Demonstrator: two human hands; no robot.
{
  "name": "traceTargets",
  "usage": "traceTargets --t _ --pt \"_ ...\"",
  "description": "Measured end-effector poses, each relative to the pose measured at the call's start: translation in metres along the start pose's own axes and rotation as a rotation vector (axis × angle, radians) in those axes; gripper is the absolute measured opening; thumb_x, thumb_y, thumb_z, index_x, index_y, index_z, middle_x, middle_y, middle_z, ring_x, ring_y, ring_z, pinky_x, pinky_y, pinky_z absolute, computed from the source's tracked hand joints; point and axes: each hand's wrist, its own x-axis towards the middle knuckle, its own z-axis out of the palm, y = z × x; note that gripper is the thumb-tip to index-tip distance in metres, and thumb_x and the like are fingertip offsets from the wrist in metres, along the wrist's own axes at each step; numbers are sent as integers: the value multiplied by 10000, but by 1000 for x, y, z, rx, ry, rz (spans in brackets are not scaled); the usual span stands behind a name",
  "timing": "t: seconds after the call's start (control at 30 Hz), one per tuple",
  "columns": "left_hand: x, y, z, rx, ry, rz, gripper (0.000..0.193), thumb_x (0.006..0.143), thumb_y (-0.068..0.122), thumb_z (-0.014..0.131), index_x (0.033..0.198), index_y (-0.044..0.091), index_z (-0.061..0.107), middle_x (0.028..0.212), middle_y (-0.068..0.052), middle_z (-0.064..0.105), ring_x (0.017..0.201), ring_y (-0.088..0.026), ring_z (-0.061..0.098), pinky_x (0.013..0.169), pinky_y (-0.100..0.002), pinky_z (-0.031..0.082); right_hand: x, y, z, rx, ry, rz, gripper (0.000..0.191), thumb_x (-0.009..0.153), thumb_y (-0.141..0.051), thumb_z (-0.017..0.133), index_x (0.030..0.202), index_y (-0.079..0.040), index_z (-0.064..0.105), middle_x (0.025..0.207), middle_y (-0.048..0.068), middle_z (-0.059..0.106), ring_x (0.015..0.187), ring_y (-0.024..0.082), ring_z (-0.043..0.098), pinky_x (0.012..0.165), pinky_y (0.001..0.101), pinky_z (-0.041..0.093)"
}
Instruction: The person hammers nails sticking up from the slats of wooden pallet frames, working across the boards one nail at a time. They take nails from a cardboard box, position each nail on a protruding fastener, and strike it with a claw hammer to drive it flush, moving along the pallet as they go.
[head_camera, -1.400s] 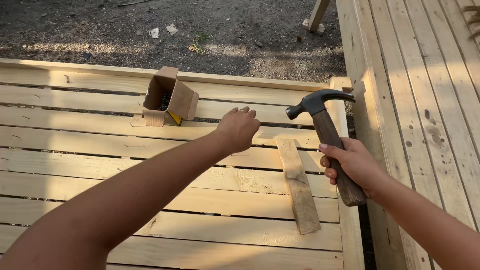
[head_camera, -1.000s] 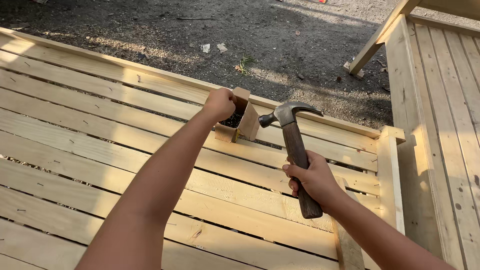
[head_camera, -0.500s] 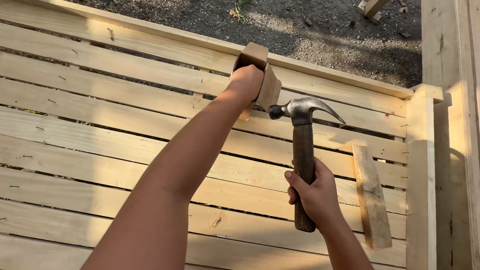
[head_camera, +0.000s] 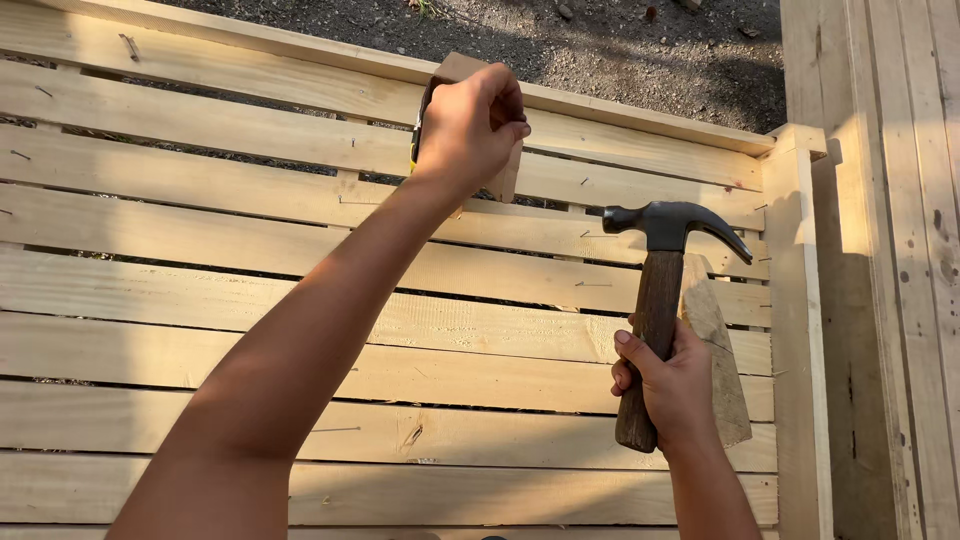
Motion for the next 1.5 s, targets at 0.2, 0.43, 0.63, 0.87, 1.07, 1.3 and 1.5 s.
traceTargets --t 0.2,0.43,0.63,0.87,1.07,1.3,1.5 --pt "-122 25 44 -392 -336 -439 200 817 29 809 884 48 621 887 -26 773 853 -101 766 770 -261 644 -11 16 -26 59 6 39 258 862 -74 723 1067 -10 580 728 60 576 489 142 532 440 331 477" --pt "-220 10 118 -414 -205 -535 219 841 123 821 830 64 610 841 10 786 822 -104 782 696 -257 618 -29 83 -48 19 -48 223 254 846 -86 749 995 18 573 686 74 564 452 168 528 428 352 483" --pt "-221 -4 134 90 -149 -238 237 805 321 834 827 148 673 750 24 737 677 -205 705 565 -360 529 -36 129 -50 62 -23 297 266 847 -80 742 1022 16 567 695 78 562 452 166 518 422 358 470" --pt "-222 1 135 234 -160 -197 231 838 365 798 812 178 664 684 30 690 640 -221 674 510 -391 490 -37 142 -52 107 -22 257 303 857 -76 724 1101 23 575 749 81 608 472 151 522 440 339 482" --pt "-224 -2 137 304 -134 -99 237 854 357 790 815 180 636 666 7 653 614 -223 653 495 -395 474 -33 144 -57 46 -43 244 301 864 -63 710 1117 23 573 768 84 617 483 148 525 450 335 486" --pt "-227 -3 143 298 -121 191 210 930 266 735 922 151 560 743 5 632 731 -219 664 633 -395 513 -30 149 -59 -118 -74 143 247 888 -64 713 1045 40 553 718 78 617 466 135 534 432 314 448" --pt "-225 -2 147 252 -214 156 219 894 252 746 972 137 577 793 -19 662 747 -247 678 606 -404 529 -28 144 -63 -381 -27 58 249 854 -99 728 1041 -27 581 646 35 634 473 86 544 439 273 443"
